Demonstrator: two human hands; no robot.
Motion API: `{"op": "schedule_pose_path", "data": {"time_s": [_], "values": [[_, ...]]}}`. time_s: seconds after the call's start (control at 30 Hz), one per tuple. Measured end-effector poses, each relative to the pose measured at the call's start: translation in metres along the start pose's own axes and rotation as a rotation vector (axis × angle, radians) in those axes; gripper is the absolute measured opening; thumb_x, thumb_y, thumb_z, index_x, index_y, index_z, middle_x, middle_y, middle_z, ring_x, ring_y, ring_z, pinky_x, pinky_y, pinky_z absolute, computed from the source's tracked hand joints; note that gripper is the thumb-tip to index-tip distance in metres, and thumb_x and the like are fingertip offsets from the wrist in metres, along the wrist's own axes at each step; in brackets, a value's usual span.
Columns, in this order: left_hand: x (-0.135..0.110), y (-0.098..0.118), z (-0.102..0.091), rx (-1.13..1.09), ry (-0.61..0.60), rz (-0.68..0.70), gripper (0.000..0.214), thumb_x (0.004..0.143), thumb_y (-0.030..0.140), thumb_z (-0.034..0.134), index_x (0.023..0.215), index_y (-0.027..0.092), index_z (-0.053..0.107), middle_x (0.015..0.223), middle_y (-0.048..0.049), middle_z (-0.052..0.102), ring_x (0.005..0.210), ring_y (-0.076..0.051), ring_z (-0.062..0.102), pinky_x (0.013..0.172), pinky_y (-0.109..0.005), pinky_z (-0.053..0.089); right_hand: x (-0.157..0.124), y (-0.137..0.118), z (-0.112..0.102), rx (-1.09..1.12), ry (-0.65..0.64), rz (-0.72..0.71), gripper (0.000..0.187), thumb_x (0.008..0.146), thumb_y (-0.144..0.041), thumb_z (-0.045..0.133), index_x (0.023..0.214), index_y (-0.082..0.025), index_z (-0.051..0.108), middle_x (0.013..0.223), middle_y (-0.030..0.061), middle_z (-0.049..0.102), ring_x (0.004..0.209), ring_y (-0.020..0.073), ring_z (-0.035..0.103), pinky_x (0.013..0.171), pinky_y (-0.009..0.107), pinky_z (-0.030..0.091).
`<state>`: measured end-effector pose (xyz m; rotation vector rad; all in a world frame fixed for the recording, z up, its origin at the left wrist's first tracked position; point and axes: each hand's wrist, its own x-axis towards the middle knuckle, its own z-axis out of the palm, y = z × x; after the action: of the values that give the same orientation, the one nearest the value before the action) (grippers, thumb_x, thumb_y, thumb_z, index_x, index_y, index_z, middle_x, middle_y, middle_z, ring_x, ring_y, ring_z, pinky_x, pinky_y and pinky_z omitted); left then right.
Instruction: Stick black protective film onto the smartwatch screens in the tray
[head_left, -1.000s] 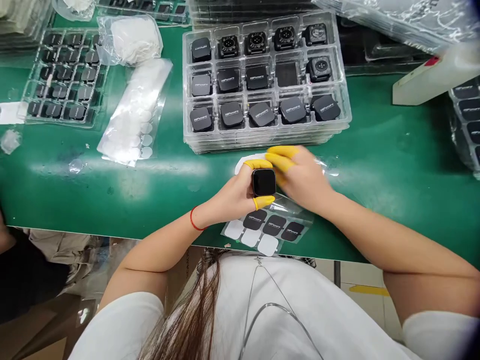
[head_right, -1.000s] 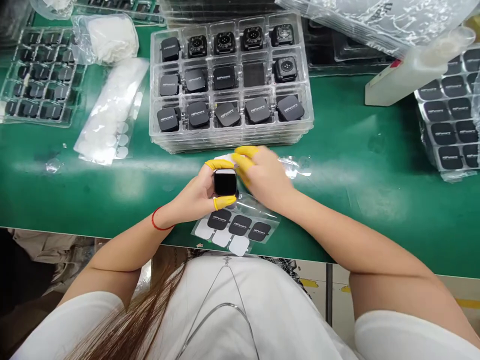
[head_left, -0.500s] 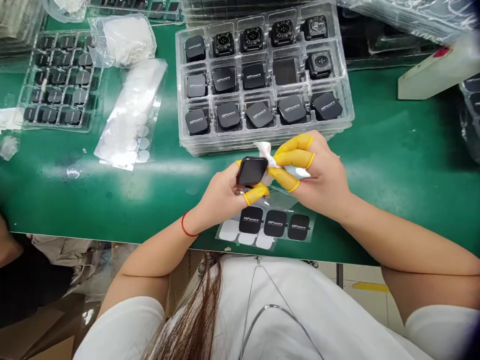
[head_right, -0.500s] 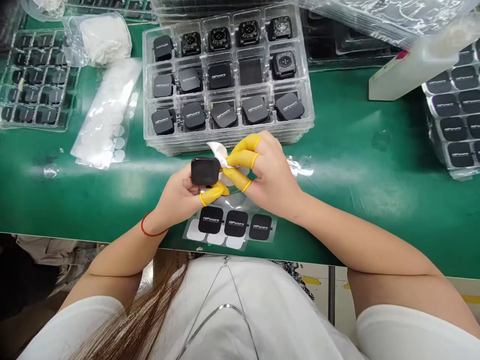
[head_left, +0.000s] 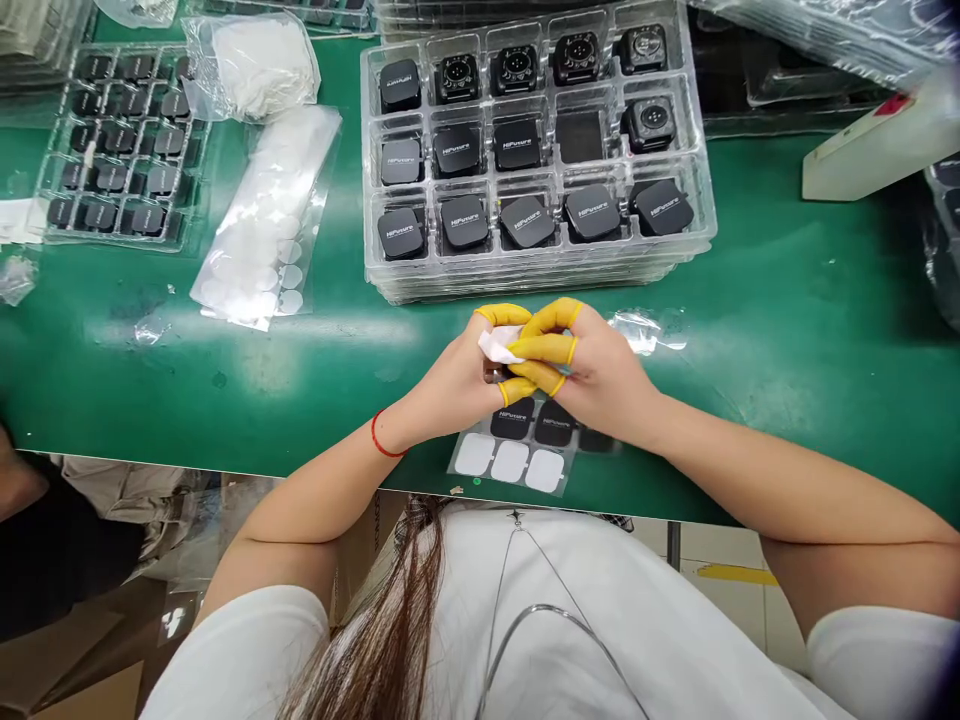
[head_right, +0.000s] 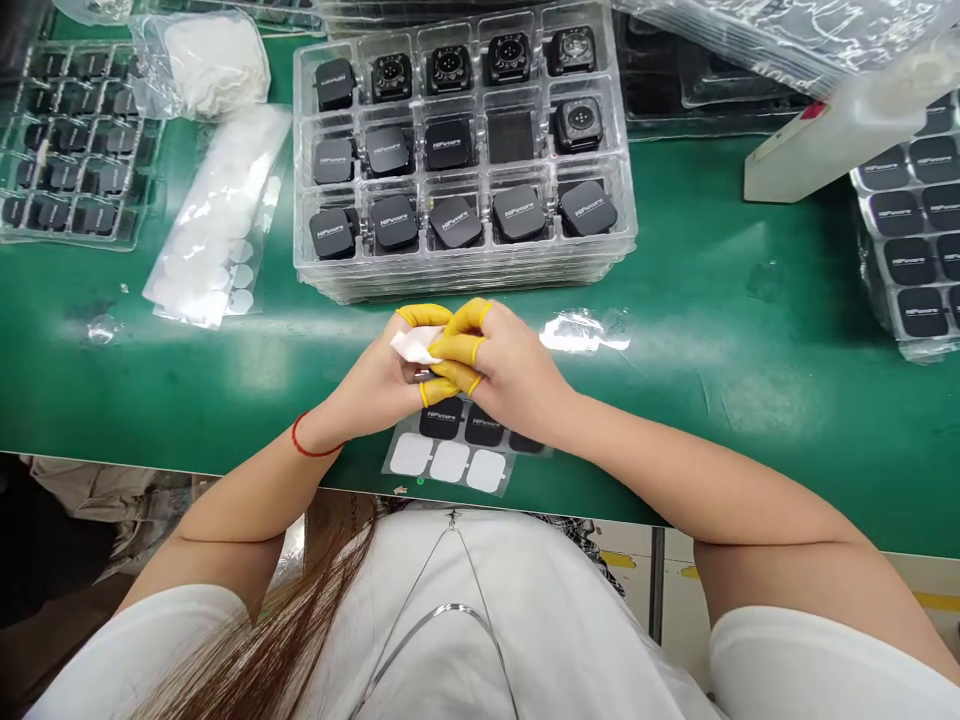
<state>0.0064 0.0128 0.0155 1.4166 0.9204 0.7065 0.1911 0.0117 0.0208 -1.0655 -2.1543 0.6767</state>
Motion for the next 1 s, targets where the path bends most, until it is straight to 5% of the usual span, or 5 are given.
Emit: {"op": "schedule_pose_path", "data": {"time_s": [0.23, 0.37, 0.57, 0.8, 1.0], "values": [[0.001, 0.009, -0.014, 0.000, -0.027, -0.185, 0.038, 0.081, 0.019, 0.065, 0.115, 0.018, 0.048, 0.077, 0.0033, 0.059, 0.068, -0.009, 0.060, 0.070, -0.026, 0.051, -0.002, 0.022, -0.069, -0.587, -0.034, 0.302, 0.023, 0.094, -0.032, 0.052, 0.095, -0.018, 0.071, 0.087, 0.0148, 0.064, 0.090, 0.0354, 0.059, 0.071, 0.046, 0.045], [-0.003, 0.012, -0.015, 0.030, -0.082, -0.212, 0.033, 0.084, 0.022, 0.064, 0.115, 0.019, 0.053, 0.079, 0.0023, 0.061, 0.072, -0.010, 0.063, 0.070, -0.026, 0.051, -0.013, 0.025, -0.066, -0.790, -0.215, 0.259, 0.016, 0.085, -0.029, 0.063, 0.087, -0.014, 0.068, 0.081, 0.0163, 0.060, 0.086, 0.0365, 0.058, 0.061, 0.040, 0.041], [-0.005, 0.008, -0.014, 0.036, -0.122, -0.233, 0.042, 0.086, 0.023, 0.064, 0.125, 0.021, 0.047, 0.079, 0.0019, 0.062, 0.074, -0.012, 0.066, 0.068, -0.026, 0.050, -0.010, 0.029, -0.016, -0.324, -0.391, 0.263, 0.016, 0.077, -0.028, 0.074, 0.088, -0.021, 0.065, 0.079, 0.0073, 0.062, 0.068, 0.0225, 0.057, 0.055, 0.035, 0.044], [-0.005, 0.006, -0.010, 0.078, -0.131, -0.196, 0.051, 0.085, 0.019, 0.062, 0.132, 0.021, 0.041, 0.080, 0.0015, 0.062, 0.073, -0.012, 0.062, 0.067, -0.026, 0.050, -0.009, 0.022, -0.022, 0.037, -0.181, 0.505, 0.014, 0.075, -0.030, 0.071, 0.080, -0.022, 0.061, 0.075, 0.0025, 0.062, 0.066, 0.0195, 0.057, 0.059, 0.034, 0.046], [-0.005, -0.005, 0.006, 0.088, -0.121, 0.044, 0.065, 0.083, 0.026, 0.069, 0.139, 0.026, 0.035, 0.108, -0.0049, 0.064, 0.083, -0.013, 0.065, 0.074, -0.029, 0.055, 0.001, 0.002, -0.014, 0.735, -0.189, 0.792, 0.040, 0.065, -0.054, 0.080, 0.074, -0.019, 0.061, 0.072, 0.0017, 0.062, 0.062, 0.0142, 0.053, 0.056, 0.027, 0.043]]}}
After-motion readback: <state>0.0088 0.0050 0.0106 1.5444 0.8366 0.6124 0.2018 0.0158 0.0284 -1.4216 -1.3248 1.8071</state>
